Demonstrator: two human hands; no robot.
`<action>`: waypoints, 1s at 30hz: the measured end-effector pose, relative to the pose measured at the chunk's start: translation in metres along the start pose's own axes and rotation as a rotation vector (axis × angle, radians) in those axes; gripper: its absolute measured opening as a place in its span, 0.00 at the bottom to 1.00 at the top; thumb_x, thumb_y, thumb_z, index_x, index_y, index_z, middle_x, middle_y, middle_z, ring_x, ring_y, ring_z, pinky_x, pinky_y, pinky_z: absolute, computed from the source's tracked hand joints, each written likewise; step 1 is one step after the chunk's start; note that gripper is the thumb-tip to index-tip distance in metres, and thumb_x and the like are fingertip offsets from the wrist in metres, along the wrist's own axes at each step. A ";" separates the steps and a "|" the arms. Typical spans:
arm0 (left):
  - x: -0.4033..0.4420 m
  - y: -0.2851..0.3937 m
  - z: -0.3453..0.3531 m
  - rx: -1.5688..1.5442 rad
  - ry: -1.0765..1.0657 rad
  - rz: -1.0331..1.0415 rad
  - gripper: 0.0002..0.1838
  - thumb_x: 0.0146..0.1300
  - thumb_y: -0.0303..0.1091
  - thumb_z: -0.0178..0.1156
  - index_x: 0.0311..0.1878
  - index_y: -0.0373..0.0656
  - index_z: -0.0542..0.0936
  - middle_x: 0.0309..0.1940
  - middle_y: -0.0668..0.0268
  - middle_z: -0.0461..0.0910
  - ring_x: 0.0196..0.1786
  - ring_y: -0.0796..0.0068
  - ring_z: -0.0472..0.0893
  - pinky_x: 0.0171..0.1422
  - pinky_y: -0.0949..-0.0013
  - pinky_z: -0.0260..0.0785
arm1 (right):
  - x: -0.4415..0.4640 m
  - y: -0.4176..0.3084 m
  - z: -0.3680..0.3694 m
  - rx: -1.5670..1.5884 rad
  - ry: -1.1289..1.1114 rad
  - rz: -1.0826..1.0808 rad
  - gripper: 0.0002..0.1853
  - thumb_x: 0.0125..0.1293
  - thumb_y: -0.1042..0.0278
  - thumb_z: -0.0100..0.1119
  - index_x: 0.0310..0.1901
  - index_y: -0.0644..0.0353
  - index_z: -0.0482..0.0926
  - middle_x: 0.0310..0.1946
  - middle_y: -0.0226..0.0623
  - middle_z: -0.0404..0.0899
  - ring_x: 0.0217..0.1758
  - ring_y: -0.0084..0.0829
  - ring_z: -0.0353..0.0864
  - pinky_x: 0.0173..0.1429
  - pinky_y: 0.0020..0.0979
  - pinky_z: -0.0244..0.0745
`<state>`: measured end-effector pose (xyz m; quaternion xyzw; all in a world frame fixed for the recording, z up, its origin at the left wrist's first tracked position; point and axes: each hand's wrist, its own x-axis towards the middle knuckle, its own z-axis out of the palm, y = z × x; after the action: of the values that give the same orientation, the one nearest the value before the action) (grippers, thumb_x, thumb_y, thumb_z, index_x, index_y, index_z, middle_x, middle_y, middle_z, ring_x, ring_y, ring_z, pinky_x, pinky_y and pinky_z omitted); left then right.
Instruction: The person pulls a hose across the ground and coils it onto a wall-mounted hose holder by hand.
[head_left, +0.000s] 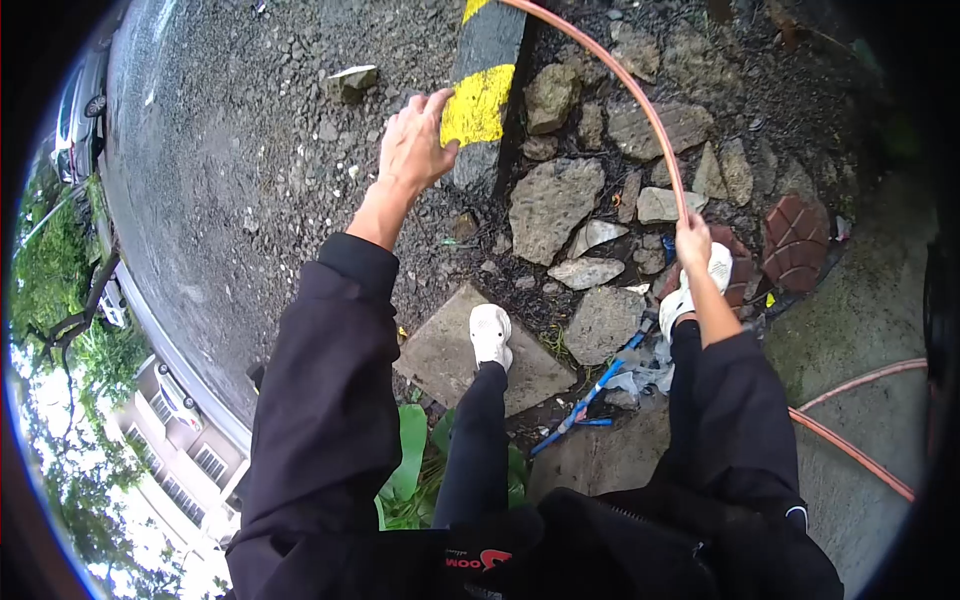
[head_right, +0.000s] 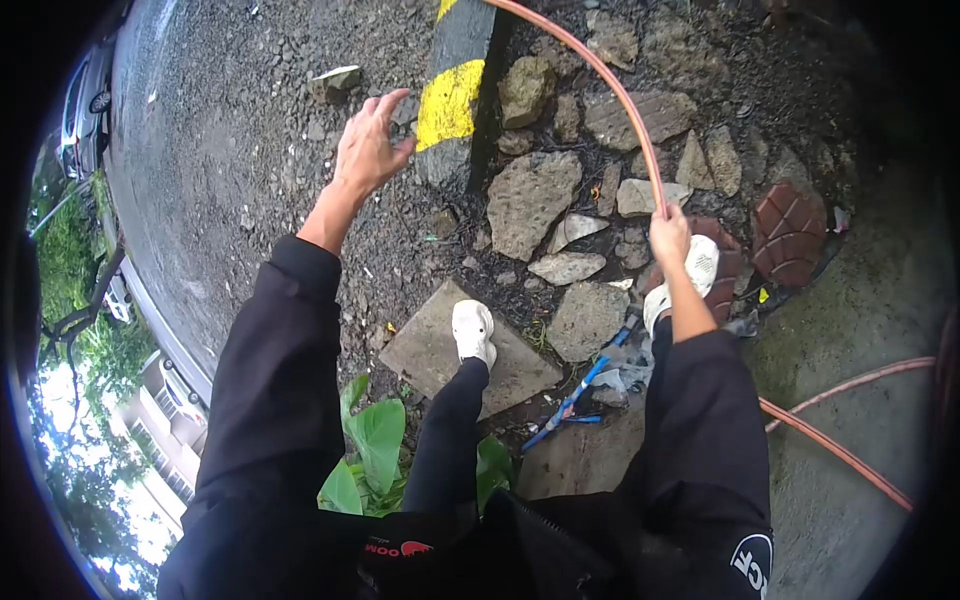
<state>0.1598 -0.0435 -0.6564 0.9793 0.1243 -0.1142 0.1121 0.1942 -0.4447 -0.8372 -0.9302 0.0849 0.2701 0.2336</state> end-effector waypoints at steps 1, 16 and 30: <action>-0.002 0.004 -0.011 0.025 -0.013 0.026 0.33 0.42 0.33 0.62 0.56 0.48 0.63 0.42 0.57 0.69 0.46 0.59 0.70 0.51 0.62 0.62 | -0.024 -0.020 -0.018 -0.005 0.009 0.021 0.17 0.55 0.55 0.49 0.42 0.58 0.74 0.33 0.52 0.76 0.38 0.50 0.76 0.43 0.43 0.68; -0.008 -0.005 -0.258 0.221 0.140 0.261 0.46 0.32 0.31 0.67 0.61 0.58 0.60 0.56 0.56 0.61 0.53 0.59 0.68 0.58 0.59 0.58 | -0.298 -0.277 -0.302 0.450 -0.283 -1.137 0.07 0.35 0.73 0.62 0.17 0.59 0.73 0.11 0.30 0.64 0.12 0.29 0.64 0.17 0.28 0.58; 0.062 -0.071 -0.364 0.172 0.230 0.550 0.27 0.61 0.56 0.41 0.39 0.41 0.78 0.23 0.55 0.75 0.31 0.58 0.76 0.36 0.58 0.66 | -0.397 -0.235 -0.492 0.992 -0.198 -0.939 0.08 0.33 0.80 0.62 0.15 0.67 0.71 0.08 0.36 0.67 0.08 0.29 0.66 0.13 0.27 0.60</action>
<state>0.2708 0.1277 -0.3400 0.9886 -0.1435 0.0218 0.0407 0.1549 -0.4623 -0.1641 -0.6225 -0.2354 0.1533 0.7304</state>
